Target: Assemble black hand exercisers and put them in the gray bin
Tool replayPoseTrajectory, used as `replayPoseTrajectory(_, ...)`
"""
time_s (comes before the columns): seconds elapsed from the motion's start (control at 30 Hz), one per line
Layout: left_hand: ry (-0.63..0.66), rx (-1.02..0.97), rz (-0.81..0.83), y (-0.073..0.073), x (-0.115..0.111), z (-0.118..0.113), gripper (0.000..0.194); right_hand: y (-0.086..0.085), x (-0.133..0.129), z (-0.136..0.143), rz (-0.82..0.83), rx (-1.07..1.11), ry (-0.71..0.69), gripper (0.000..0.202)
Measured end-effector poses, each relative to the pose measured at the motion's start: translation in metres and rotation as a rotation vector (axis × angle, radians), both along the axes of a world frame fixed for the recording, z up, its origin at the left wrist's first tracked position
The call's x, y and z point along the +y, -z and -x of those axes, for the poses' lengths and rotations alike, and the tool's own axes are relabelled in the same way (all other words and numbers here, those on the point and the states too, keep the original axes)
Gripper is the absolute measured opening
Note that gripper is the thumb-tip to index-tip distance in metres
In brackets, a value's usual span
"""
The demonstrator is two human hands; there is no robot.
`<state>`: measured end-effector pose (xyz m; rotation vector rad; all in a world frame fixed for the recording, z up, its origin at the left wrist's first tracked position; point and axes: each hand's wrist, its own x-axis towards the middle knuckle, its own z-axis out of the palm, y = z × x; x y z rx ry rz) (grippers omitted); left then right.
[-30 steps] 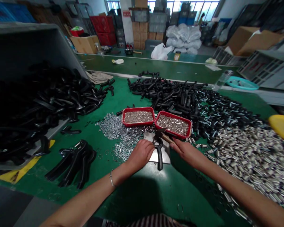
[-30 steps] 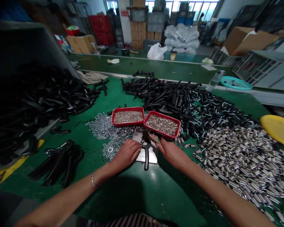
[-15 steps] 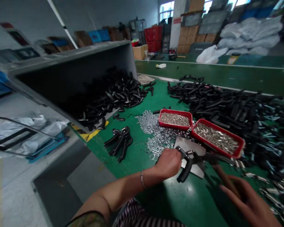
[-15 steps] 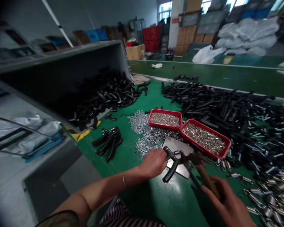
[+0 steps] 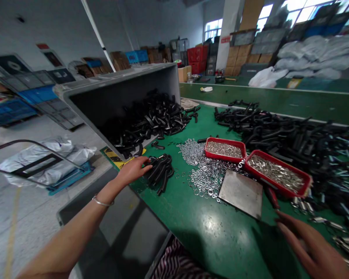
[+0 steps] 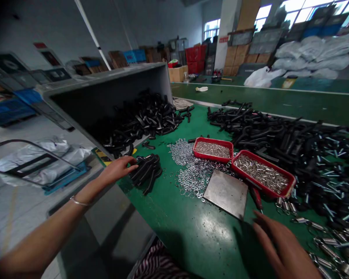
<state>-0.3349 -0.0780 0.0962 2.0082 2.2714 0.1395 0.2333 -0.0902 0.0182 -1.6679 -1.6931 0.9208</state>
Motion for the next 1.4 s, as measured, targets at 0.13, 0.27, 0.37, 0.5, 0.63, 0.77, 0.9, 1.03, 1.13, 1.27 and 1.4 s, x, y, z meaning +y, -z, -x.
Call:
replayPoseTrajectory(0.13, -0.083, -0.17, 0.135, 0.002, 0.015, 0.013, 0.067, -0.024, 0.016, 0.164, 0.41, 0.54, -0.41, 0.052)
replayPoseTrajectory(0.27, -0.114, -0.595, 0.484, -0.001, 0.038, 0.03, 0.074, -0.006, 0.036, 0.289, 0.521, 0.828, -0.471, 0.052)
replayPoseTrajectory(0.37, -0.105, -0.819, 0.678, 0.001, 0.049, 0.038, 0.071, 0.007, 0.047, 0.337, 0.536, 0.819, -0.387, 0.05)
replayPoseTrajectory(0.5, -0.063, -0.879, 0.896, 0.015, 0.051, 0.039, 0.074, 0.014, 0.046, 0.362, 0.612, 0.811, -0.258, 0.053)
replayPoseTrajectory(0.63, -0.044, -0.918, 0.922, 0.032, 0.045, 0.04, 0.078, 0.019, 0.037, 0.372, 0.591, 0.882, -0.178, 0.051)
replayPoseTrajectory(0.77, -0.009, -0.918, 0.858, 0.034, 0.021, 0.029, 0.078, 0.019, 0.028, 0.377, 0.572, 0.923, -0.188, 0.058)
replayPoseTrajectory(0.9, 0.032, -0.817, 0.554, 0.033, -0.024, 0.006, 0.072, 0.014, 0.021, 0.374, 0.648, 0.939, -0.259, 0.067)
replayPoseTrajectory(1.03, 0.048, -0.777, 0.302, 0.041, -0.065, -0.011, 0.072, 0.012, 0.022, 0.367, 0.682, 0.928, -0.399, 0.064)
replayPoseTrajectory(1.13, 0.019, -0.796, 0.319, 0.046, -0.079, -0.015, 0.078, 0.01, 0.023, 0.369, 0.628, 0.849, -0.48, 0.054)
replayPoseTrajectory(1.27, 0.038, -0.887, 0.126, 0.049, -0.096, -0.02, 0.076, 0.002, 0.018, 0.37, 0.536, 0.759, -0.479, 0.05)
replayPoseTrajectory(1.4, 0.162, -0.905, -0.185, 0.067, -0.119, -0.037, 0.073, -0.011, 0.025, 0.357, 0.509, 0.748, -0.511, 0.053)
